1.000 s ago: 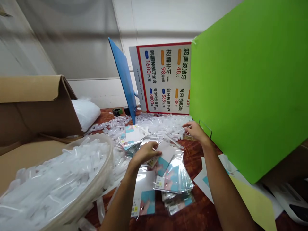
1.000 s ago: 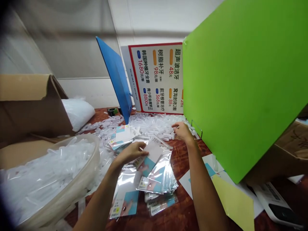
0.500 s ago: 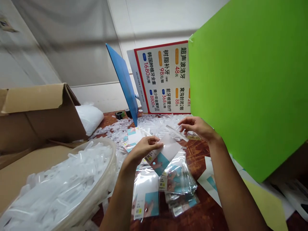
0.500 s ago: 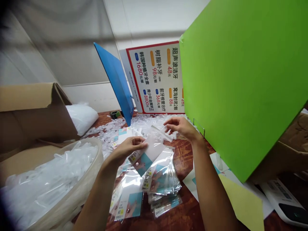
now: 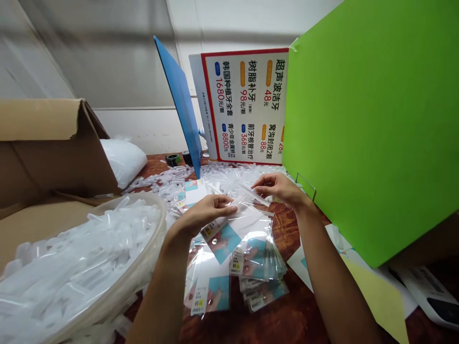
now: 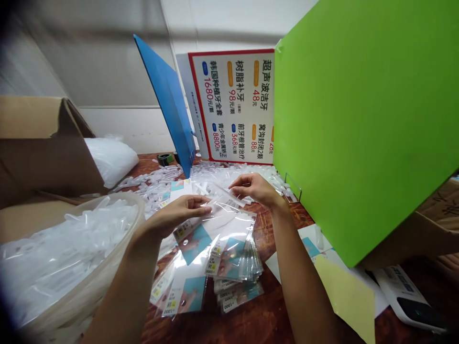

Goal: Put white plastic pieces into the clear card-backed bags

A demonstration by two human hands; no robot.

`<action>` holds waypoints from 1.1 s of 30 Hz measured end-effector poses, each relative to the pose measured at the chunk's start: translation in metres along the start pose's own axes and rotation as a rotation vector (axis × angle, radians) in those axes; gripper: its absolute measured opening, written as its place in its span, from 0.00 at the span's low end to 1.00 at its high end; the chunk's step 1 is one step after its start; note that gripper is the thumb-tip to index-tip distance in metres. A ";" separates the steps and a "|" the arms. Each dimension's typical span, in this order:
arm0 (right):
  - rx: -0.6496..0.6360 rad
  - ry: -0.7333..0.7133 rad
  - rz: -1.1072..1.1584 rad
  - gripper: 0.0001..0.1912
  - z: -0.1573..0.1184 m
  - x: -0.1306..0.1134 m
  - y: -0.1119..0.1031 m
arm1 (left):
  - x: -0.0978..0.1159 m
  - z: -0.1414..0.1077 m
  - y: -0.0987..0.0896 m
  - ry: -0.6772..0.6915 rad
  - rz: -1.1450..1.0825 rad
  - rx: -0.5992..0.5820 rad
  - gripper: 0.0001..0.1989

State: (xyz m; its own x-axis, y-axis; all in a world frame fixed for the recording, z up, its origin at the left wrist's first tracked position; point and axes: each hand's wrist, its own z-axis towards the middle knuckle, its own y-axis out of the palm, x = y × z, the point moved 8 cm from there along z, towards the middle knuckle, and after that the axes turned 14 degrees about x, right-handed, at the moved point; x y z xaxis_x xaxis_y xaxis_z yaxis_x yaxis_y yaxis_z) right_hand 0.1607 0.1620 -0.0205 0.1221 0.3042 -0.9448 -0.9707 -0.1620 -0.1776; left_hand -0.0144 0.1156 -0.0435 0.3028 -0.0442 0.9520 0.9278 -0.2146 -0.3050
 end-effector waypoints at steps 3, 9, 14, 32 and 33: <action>0.010 -0.031 -0.044 0.09 0.001 -0.007 0.009 | 0.004 -0.003 -0.003 0.027 0.072 0.008 0.21; -0.024 -0.097 -0.032 0.07 -0.002 -0.016 0.026 | 0.004 0.000 -0.006 0.085 0.216 0.096 0.25; -0.088 -0.109 -0.041 0.06 -0.004 -0.017 0.030 | -0.001 0.004 -0.005 0.080 0.202 0.093 0.23; 0.380 0.011 -0.838 0.16 0.023 0.124 -0.026 | -0.026 0.015 -0.020 -0.175 -0.398 0.321 0.29; 0.371 0.024 -0.848 0.15 0.021 0.131 -0.027 | -0.028 0.015 -0.020 -0.183 -0.418 0.306 0.29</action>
State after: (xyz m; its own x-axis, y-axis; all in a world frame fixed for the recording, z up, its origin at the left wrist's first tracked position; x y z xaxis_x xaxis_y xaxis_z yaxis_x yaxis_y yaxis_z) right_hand 0.1989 0.2259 -0.1335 0.8222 0.1632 -0.5453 -0.5583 0.4177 -0.7168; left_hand -0.0382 0.1361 -0.0647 -0.0975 0.1605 0.9822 0.9899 0.1175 0.0791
